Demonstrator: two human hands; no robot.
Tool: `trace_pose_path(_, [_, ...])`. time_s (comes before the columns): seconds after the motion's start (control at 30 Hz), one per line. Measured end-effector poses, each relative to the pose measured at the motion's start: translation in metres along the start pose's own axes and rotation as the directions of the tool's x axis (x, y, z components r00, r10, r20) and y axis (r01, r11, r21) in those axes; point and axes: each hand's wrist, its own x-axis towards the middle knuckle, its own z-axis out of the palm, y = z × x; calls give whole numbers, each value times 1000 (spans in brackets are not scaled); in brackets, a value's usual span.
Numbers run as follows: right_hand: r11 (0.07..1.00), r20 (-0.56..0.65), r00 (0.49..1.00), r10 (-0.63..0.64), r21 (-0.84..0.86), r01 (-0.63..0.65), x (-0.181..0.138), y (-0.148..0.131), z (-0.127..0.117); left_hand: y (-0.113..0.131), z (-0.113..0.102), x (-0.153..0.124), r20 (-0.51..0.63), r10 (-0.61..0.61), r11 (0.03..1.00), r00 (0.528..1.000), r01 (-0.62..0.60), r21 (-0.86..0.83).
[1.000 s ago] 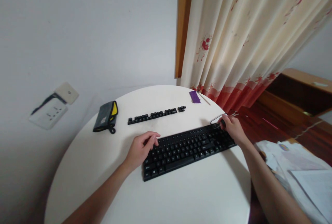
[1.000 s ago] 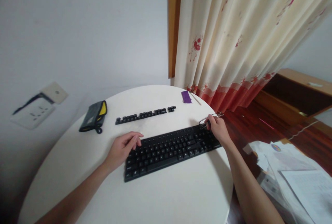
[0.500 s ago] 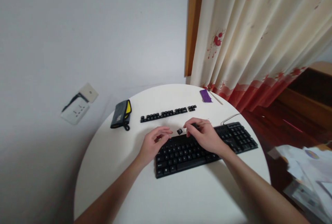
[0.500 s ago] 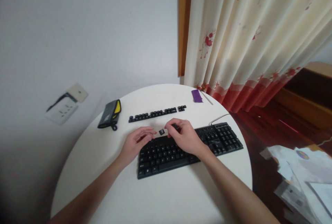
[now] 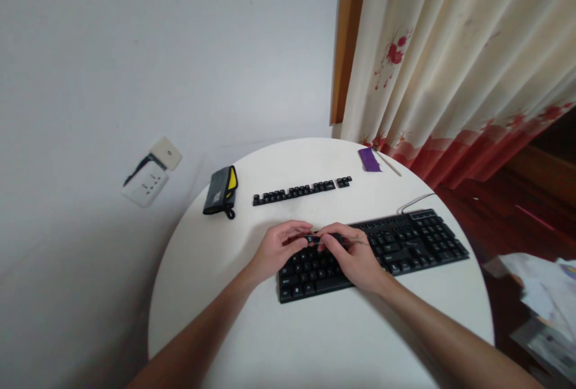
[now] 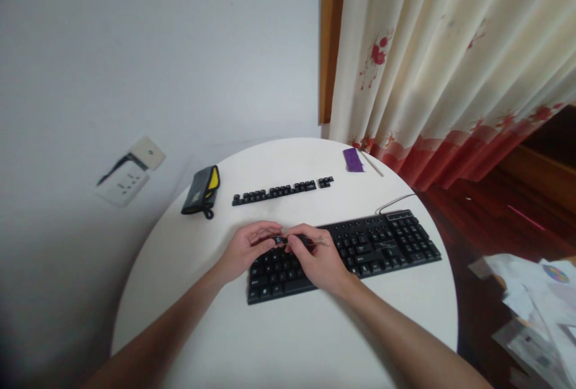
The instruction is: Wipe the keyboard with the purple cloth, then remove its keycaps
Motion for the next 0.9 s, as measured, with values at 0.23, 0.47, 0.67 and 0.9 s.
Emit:
trace_pose_path(0.23, [1000, -11, 1000, -18, -8, 18, -3, 5, 4, -2, -2, 0, 7, 7, 1000, 1000, -7, 1])
trace_pose_path(0.47, [994, 18, 996, -83, -70, 84, -3, 0, 6, -4, -3, 0, 43, 1, 999, 999, 1, -42])
trace_pose_path(0.67, [968, 53, 980, -193, -151, 199, -5, 5, 9, -4, 0, -2, 88, -33, 998, 996, 38, -56])
trace_pose_path(0.9, [974, -39, 987, -158, -171, 150, -6, 9, 10, -4, 1, -1, 113, 11, 996, 994, -1, -92])
